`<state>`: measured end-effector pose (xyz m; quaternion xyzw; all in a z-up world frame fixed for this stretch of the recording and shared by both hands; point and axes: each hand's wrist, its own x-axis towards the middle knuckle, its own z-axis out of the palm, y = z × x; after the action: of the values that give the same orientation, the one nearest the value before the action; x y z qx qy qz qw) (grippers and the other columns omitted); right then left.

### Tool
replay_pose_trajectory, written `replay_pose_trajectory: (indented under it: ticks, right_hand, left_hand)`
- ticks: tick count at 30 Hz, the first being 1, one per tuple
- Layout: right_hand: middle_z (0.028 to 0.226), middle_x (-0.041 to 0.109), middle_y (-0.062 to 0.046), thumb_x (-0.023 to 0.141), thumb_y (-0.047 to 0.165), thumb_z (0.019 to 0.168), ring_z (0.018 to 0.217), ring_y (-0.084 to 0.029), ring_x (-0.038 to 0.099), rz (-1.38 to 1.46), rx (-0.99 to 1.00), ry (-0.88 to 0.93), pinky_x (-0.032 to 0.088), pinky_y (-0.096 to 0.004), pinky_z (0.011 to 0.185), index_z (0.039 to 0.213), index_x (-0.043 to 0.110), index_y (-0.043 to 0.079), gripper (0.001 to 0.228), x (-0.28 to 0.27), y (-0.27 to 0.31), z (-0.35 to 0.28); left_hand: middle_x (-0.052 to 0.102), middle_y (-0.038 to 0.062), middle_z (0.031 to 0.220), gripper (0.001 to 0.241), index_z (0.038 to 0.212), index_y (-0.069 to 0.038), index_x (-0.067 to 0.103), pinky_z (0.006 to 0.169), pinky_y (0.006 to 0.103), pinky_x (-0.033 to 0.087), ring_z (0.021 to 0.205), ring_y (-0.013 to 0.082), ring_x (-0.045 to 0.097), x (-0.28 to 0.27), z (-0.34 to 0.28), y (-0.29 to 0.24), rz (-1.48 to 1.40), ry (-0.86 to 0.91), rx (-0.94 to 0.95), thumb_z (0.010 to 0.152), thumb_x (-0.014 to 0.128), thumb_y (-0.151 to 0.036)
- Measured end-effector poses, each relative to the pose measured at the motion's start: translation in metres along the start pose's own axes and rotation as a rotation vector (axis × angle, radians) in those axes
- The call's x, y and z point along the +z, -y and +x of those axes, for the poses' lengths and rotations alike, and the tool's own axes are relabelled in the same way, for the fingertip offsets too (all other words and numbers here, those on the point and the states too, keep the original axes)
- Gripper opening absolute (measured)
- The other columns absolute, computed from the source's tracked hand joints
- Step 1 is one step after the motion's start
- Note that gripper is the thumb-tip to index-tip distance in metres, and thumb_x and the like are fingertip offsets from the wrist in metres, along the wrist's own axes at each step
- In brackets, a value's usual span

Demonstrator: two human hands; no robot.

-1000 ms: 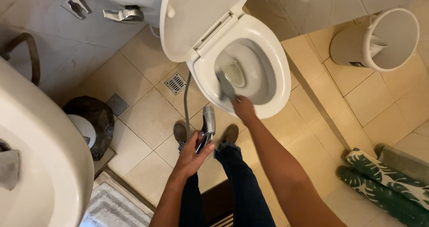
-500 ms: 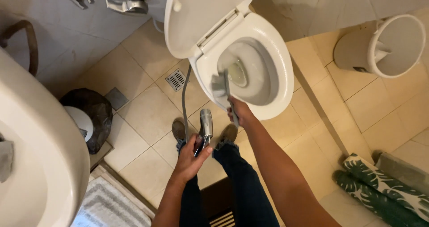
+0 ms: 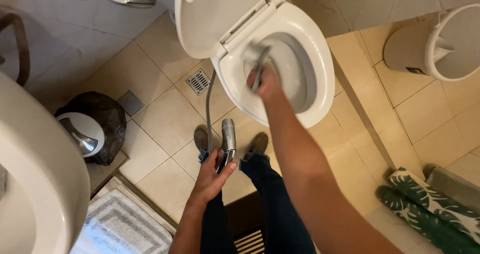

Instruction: The person scrubs the inside of a toilet bowl using a toilet brush and a handheld bidet sprayer. They alternate between scrubbing the bowl surfaces and rinsing the brush and bowl with water from the sprayer.

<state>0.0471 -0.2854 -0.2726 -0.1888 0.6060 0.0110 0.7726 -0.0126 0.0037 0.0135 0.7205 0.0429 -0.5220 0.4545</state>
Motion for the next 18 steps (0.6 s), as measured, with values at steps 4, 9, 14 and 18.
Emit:
replay_pose_trajectory:
  ticks: [4, 9, 14, 18]
  right_hand:
    - [0.060, 0.056, -0.004, 0.053, 0.023, 0.099, 0.047, -0.017, 0.054, -0.182, 0.144, -0.029, 0.044, -0.035, 0.045, 0.077, 0.063, 0.010, 0.027, -0.055, -0.033, -0.044]
    - [0.066, 0.046, -0.002, 0.043, 0.034, 0.104, 0.050, -0.013, 0.049, -0.167, 0.082, 0.005, 0.041, -0.027, 0.042, 0.093, 0.058, 0.011, 0.030, -0.038, 0.016, -0.063]
    - [0.069, 0.056, -0.006, 0.056, 0.043, 0.099, 0.052, -0.019, 0.060, -0.464, -0.001, -0.026, 0.048, -0.032, 0.041, 0.095, 0.063, 0.016, 0.028, -0.049, -0.033, -0.048]
    - [0.108, 0.071, -0.018, 0.067, 0.058, 0.094, 0.089, -0.026, 0.074, -0.969, -0.126, -0.099, 0.066, -0.040, 0.068, 0.129, 0.069, 0.009, 0.060, -0.126, -0.059, -0.072]
  left_hand:
    - [0.070, 0.020, 0.098, 0.045, 0.110, -0.006, 0.060, 0.088, 0.0390, 0.055, 0.100, 0.0261, 0.070, -0.002, 0.009, 0.020, -0.049, 0.000, -0.006, 0.086, 0.078, -0.040]
    - [0.072, 0.024, 0.107, 0.051, 0.114, -0.004, 0.060, 0.093, 0.0409, 0.056, 0.112, 0.0305, 0.071, -0.006, 0.008, 0.013, -0.025, 0.018, 0.020, 0.085, 0.079, -0.041]
    - [0.066, 0.033, 0.117, 0.056, 0.125, 0.004, 0.056, 0.099, 0.0496, 0.053, 0.121, 0.0422, 0.064, -0.007, 0.008, 0.013, -0.058, 0.044, 0.027, 0.088, 0.077, -0.033]
    - [0.070, 0.022, 0.109, 0.049, 0.119, -0.003, 0.059, 0.095, 0.0445, 0.055, 0.114, 0.0315, 0.069, -0.008, 0.005, 0.003, 0.013, 0.075, 0.021, 0.088, 0.077, -0.037]
